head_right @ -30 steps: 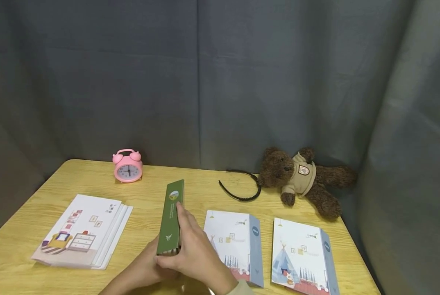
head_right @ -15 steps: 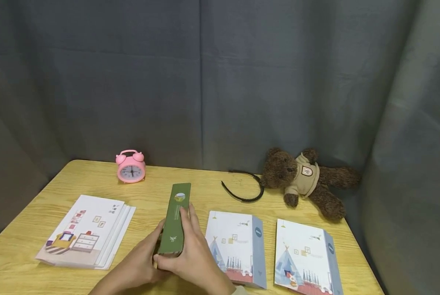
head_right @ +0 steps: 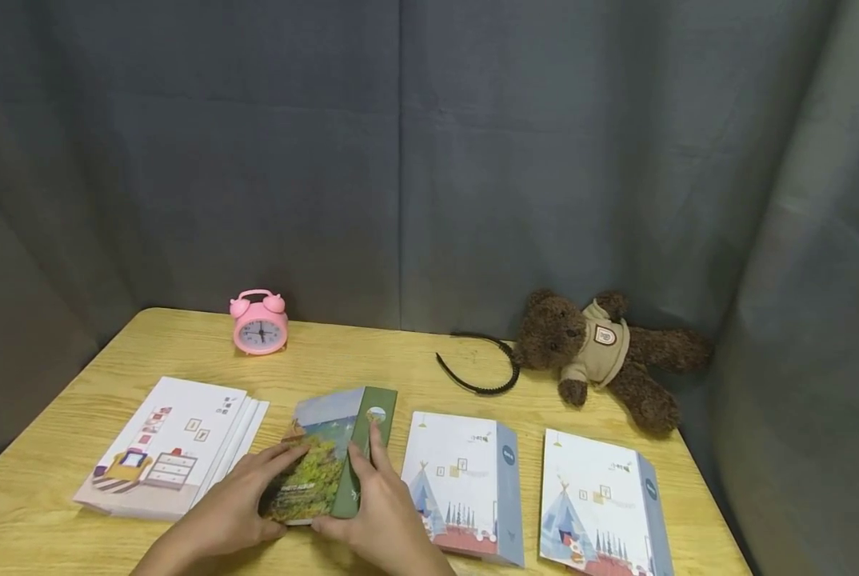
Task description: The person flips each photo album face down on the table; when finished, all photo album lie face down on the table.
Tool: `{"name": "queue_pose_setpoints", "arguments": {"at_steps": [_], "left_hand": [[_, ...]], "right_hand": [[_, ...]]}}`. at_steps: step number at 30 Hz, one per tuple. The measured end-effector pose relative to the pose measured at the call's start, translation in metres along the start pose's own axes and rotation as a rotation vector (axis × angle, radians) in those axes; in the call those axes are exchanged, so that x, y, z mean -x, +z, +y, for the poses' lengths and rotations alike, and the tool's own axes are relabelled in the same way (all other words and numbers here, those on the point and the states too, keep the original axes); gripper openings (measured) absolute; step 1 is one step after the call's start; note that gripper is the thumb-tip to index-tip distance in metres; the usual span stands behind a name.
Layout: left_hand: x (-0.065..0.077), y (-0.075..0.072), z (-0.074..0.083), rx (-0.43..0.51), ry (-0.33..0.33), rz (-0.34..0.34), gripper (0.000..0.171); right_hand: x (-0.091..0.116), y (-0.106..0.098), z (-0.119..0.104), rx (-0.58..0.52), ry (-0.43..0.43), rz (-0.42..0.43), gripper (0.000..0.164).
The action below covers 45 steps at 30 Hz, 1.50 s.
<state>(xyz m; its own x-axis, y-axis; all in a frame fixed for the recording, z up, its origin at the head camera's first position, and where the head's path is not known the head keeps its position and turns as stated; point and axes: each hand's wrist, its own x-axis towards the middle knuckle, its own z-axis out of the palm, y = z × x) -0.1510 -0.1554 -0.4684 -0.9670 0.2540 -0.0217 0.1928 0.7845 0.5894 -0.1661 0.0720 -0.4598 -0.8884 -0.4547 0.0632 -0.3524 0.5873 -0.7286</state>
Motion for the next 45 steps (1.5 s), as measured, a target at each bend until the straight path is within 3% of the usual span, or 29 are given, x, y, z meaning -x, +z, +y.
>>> {"name": "queue_pose_setpoints", "arguments": {"at_steps": [6, 11, 18, 21, 25, 29, 31, 34, 38, 45], "left_hand": [[0.002, -0.004, -0.003, -0.029, -0.022, -0.015, 0.094], [0.002, -0.005, -0.001, -0.078, -0.009, -0.013, 0.088], [0.004, -0.008, 0.001, -0.146, 0.010, 0.014, 0.081], [0.008, -0.012, 0.000, -0.113, 0.009, 0.011, 0.085], [0.018, -0.028, -0.007, -0.044, 0.001, 0.036, 0.094], [0.030, -0.055, -0.025, -0.031, -0.010, 0.205, 0.085], [0.035, -0.068, -0.039, -0.029, -0.034, 0.292, 0.076], [0.047, -0.084, -0.062, -0.014, -0.100, 0.349, 0.074], [0.062, -0.096, -0.090, 0.022, -0.190, 0.324, 0.093], [0.069, -0.103, -0.122, 0.187, -0.344, 0.140, 0.133]], "right_hand": [[-0.001, 0.005, -0.001, 0.254, -0.005, 0.025, 0.092], [-0.002, 0.010, 0.001, 0.386, 0.017, 0.013, 0.086], [-0.003, 0.017, 0.001, 0.385, 0.042, -0.026, 0.082], [-0.005, 0.015, -0.002, 0.366, 0.039, -0.035, 0.085], [-0.010, 0.007, -0.008, 0.365, -0.046, 0.034, 0.092], [-0.023, 0.003, -0.020, 0.335, -0.151, 0.116, 0.093], [-0.032, 0.008, -0.030, 0.311, -0.168, 0.112, 0.094], [-0.047, 0.026, -0.048, 0.296, -0.190, 0.069, 0.096], [-0.067, 0.061, -0.071, 0.359, -0.246, 0.010, 0.100], [-0.092, 0.108, -0.093, 0.449, -0.258, -0.057, 0.112]]}}
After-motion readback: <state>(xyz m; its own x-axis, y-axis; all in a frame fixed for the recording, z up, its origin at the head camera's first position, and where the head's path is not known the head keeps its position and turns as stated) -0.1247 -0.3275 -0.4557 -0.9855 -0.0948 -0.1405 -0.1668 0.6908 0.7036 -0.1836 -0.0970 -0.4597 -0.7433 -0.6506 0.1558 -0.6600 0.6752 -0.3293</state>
